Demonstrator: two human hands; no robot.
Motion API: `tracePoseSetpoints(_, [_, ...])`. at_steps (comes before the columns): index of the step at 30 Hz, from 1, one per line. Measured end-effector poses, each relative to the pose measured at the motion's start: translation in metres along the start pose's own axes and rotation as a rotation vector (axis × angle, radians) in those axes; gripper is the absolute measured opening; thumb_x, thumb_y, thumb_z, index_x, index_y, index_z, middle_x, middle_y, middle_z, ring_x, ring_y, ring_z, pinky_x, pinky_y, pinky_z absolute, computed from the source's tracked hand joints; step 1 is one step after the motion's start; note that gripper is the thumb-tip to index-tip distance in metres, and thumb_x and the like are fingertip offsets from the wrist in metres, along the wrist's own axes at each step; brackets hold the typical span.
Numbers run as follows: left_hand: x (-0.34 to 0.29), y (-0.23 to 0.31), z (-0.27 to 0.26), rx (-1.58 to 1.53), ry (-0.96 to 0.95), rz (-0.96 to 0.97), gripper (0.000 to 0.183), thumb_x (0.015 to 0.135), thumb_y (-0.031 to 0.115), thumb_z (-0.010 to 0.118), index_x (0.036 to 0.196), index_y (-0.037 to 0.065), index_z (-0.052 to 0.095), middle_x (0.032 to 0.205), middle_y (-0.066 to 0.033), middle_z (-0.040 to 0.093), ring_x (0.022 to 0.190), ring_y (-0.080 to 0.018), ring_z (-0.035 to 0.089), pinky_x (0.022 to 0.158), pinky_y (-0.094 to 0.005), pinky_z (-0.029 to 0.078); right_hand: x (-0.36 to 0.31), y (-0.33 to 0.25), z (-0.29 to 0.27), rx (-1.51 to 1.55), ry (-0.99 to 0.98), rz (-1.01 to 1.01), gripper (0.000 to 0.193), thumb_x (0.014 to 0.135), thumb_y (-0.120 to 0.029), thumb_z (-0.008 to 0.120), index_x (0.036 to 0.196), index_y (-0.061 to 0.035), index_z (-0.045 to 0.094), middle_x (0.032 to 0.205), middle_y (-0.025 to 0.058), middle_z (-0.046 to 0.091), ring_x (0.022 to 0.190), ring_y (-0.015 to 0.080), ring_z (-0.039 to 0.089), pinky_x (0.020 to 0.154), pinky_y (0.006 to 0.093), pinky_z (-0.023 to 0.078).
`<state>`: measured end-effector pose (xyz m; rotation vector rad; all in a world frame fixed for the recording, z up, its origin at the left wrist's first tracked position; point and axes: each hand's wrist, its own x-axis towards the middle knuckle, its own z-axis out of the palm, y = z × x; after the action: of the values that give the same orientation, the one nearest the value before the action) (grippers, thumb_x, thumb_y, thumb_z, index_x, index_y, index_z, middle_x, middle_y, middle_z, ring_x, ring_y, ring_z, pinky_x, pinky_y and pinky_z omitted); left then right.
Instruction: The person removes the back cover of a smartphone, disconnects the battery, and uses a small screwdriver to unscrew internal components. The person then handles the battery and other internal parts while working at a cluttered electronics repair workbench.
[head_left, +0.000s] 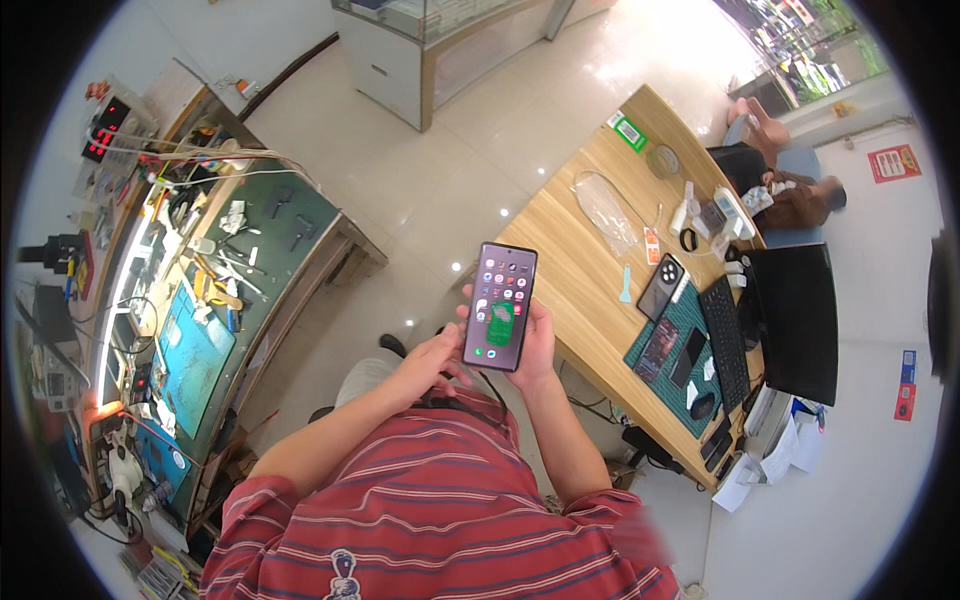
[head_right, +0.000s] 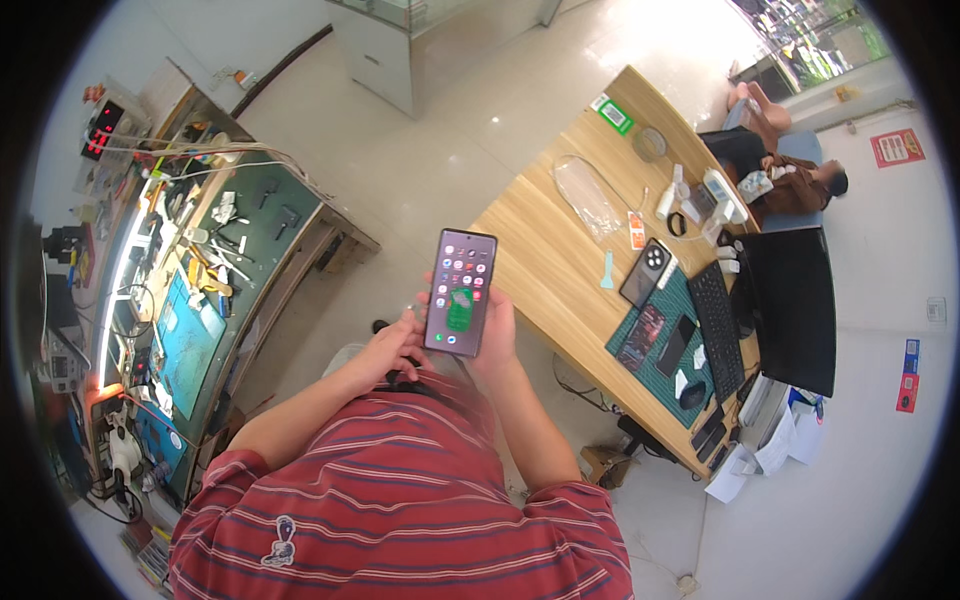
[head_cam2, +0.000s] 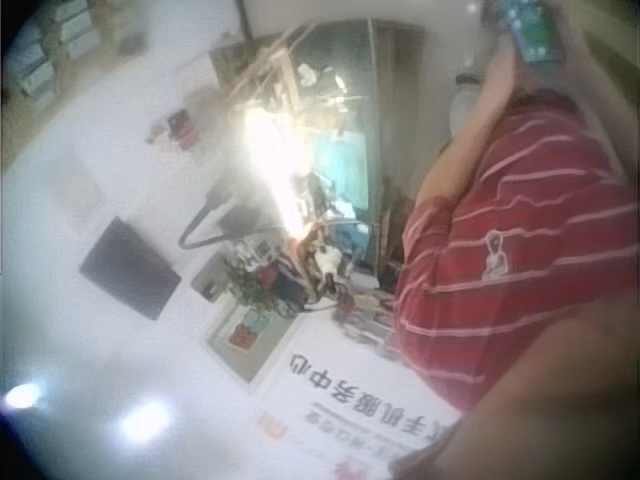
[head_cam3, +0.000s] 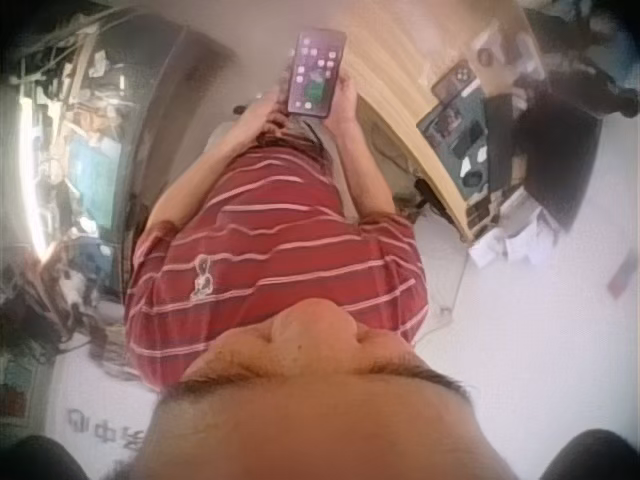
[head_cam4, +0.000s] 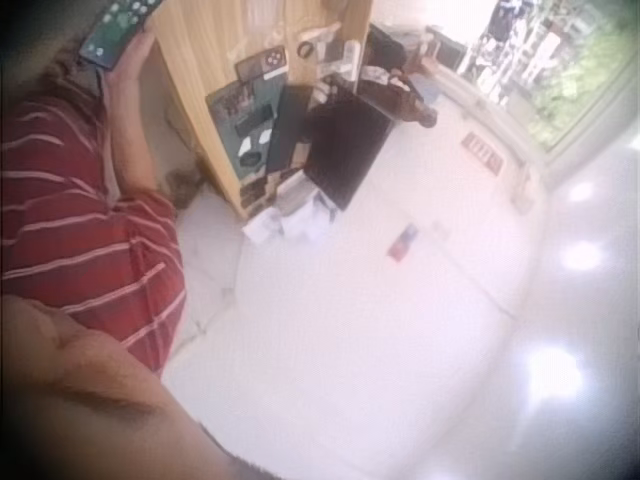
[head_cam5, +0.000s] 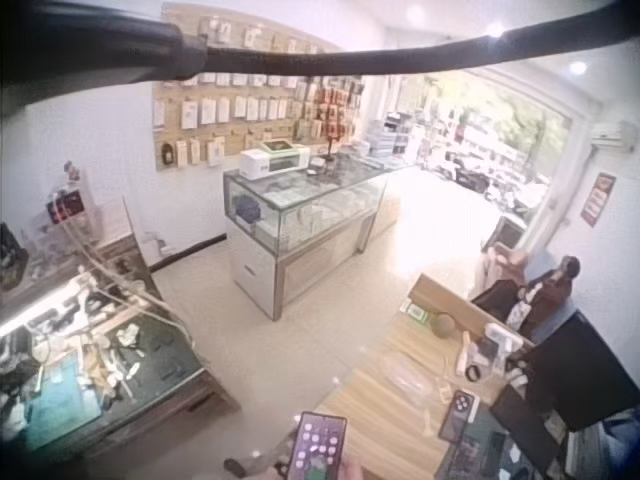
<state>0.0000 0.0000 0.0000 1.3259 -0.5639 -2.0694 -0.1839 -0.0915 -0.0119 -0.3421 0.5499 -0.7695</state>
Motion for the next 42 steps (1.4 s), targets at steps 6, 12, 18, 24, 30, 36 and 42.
tracePoseSetpoints(6, [0.004,-0.035,-0.021,0.066,0.140,0.034,0.060,0.113,0.053,0.032,0.133,0.002,0.057,0.115,-0.0108,0.069,0.094,-0.0161,0.068,0.080,-0.0312,0.055,-0.017,-0.055,-0.159,0.021,0.221,-0.172,0.064,0.105,-0.045,0.032,0.146,-0.0005,0.052,0.135,0.0204,0.066,0.112,0.0374,0.069,0.097,0.0529,0.058])
tracePoseSetpoints(12, [-0.033,-0.106,-0.087,0.051,0.472,0.160,0.048,0.114,0.046,0.041,0.132,0.006,0.058,0.115,-0.0081,0.070,0.098,-0.0174,0.069,0.083,-0.0318,0.056,-0.031,-0.111,-0.285,-0.425,0.490,-0.176,0.039,0.108,-0.037,0.053,0.127,-0.0052,0.065,0.113,0.0086,0.072,0.099,0.0242,0.070,0.088,0.0407,0.057])
tracePoseSetpoints(18, [-0.120,-0.147,-0.125,0.203,0.803,0.031,0.047,0.111,0.041,0.050,0.136,0.002,0.055,0.116,-0.0126,0.070,0.093,-0.0198,0.072,0.078,-0.0348,0.059,-0.013,-0.111,-0.344,-1.215,0.820,-0.325,0.049,0.106,-0.041,0.061,0.126,0.0031,0.070,0.118,0.0130,0.074,0.102,0.0231,0.069,0.092,0.0395,0.054])
tracePoseSetpoints(24, [-0.156,-0.248,-0.218,0.079,1.221,0.022,0.047,0.106,0.029,0.062,0.142,0.003,0.050,0.112,-0.0129,0.069,0.086,-0.0180,0.073,0.068,-0.0328,0.058,-0.011,-0.148,-0.289,-1.938,1.089,-0.347,0.056,0.106,-0.048,0.055,0.124,0.0022,0.072,0.116,0.0265,0.073,0.104,0.0451,0.068,0.090,0.0472,0.054])
tracePoseSetpoints(30, [-0.241,-0.294,-0.306,0.082,1.598,0.092,0.049,0.099,0.025,0.064,0.140,0.000,0.053,0.110,-0.0163,0.073,0.089,-0.0235,0.074,0.084,-0.0397,0.057,0.015,-0.084,-0.219,-2.101,1.198,-0.593,0.040,0.108,-0.025,0.053,0.127,0.0062,0.068,0.115,0.0272,0.073,0.106,0.0436,0.070,0.091,0.0489,0.056])
tracePoseSetpoints(36, [-0.310,-0.262,-0.408,0.324,1.831,0.333,0.038,0.096,0.013,0.067,0.132,0.002,0.060,0.105,-0.0131,0.068,0.082,-0.0243,0.067,0.079,-0.0390,0.056,0.078,0.180,-0.087,-1.957,0.198,-0.640,0.028,0.098,-0.008,0.058,0.124,0.0010,0.065,0.104,0.0234,0.070,0.095,0.0389,0.068,0.087,0.0436,0.054])
tracePoseSetpoints(42, [-0.382,-0.204,-0.565,1.186,2.277,0.611,0.036,0.095,0.012,0.068,0.127,-0.001,0.061,0.109,-0.0178,0.068,0.101,-0.0373,0.063,0.094,-0.0501,0.049,0.110,0.393,-0.093,-1.997,-0.473,0.436,0.052,0.092,-0.031,0.069,0.139,-0.0107,0.063,0.106,0.0131,0.078,0.098,0.0340,0.074,0.090,0.0423,0.058])
